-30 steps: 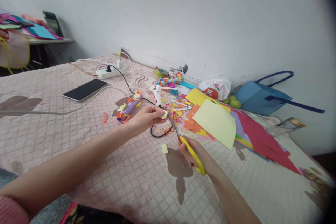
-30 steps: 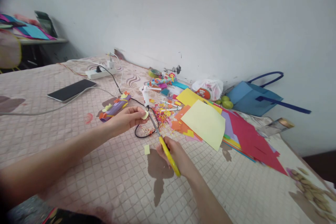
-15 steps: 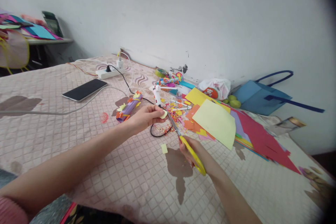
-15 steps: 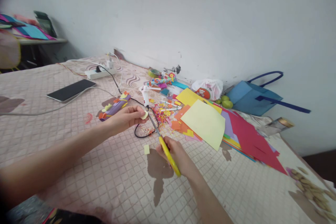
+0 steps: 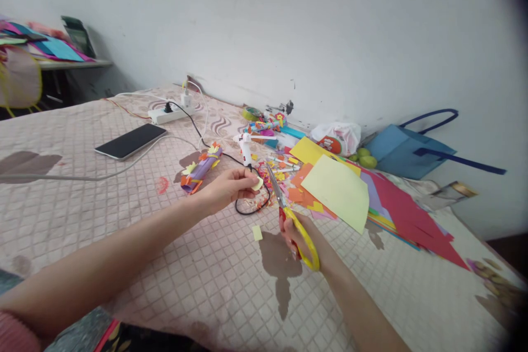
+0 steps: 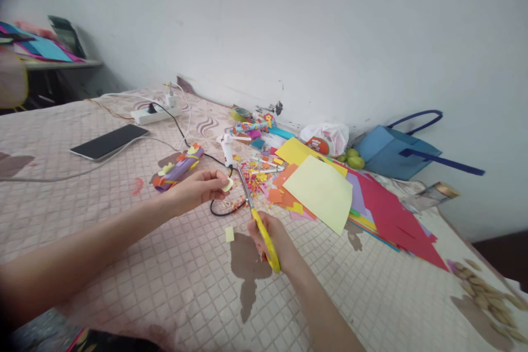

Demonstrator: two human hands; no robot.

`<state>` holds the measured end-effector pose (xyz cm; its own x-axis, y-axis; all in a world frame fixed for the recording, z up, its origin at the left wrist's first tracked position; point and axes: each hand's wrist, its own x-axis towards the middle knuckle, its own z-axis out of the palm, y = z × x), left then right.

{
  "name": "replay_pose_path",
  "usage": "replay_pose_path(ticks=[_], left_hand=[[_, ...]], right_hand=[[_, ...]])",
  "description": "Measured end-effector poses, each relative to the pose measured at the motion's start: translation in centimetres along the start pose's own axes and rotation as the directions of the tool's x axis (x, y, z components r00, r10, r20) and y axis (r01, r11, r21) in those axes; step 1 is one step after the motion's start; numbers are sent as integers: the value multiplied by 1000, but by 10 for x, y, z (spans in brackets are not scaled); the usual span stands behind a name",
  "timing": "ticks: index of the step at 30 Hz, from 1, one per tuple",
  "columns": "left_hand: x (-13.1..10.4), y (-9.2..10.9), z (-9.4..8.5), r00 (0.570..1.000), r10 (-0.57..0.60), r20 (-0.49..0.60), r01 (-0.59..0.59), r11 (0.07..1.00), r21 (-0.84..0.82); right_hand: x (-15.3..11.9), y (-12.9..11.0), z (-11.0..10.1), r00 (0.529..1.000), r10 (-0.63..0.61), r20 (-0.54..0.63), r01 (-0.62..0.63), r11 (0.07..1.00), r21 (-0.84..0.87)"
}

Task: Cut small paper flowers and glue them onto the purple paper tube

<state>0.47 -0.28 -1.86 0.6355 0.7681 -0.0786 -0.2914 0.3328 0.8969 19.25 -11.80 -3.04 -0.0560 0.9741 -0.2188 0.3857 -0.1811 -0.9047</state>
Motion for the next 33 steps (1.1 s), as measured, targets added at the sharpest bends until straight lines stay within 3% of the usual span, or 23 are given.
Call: replay_pose_path(ticks=[5,10,15,20,27,33], left_hand=[[-3,0,2,999,10,50,-18,988,152],[-8,-5,8,980,-8,198,-72,915,397],[-12,-22,14,952,-10,307,-125,900,417],[-17,-29,20,961,-32,276,-91,902,422],[-19,-30,24,973,-142,182,66,926,371],[-13,-23,20,997,-82,-5,82,986,147]], right_hand=[[0,-1,1,1000,-8,-27,9,999,36],[1,-7,3,992,-47,-121,56,996,71],[0,-10,7,982,-96,-165,115,987,109],[0,-12,15,978,-75,-194,108,980,170],[5,-8,17,948,-105,-300,166,968,186],[2,-7,17,959,-136,-248,192,957,216]])
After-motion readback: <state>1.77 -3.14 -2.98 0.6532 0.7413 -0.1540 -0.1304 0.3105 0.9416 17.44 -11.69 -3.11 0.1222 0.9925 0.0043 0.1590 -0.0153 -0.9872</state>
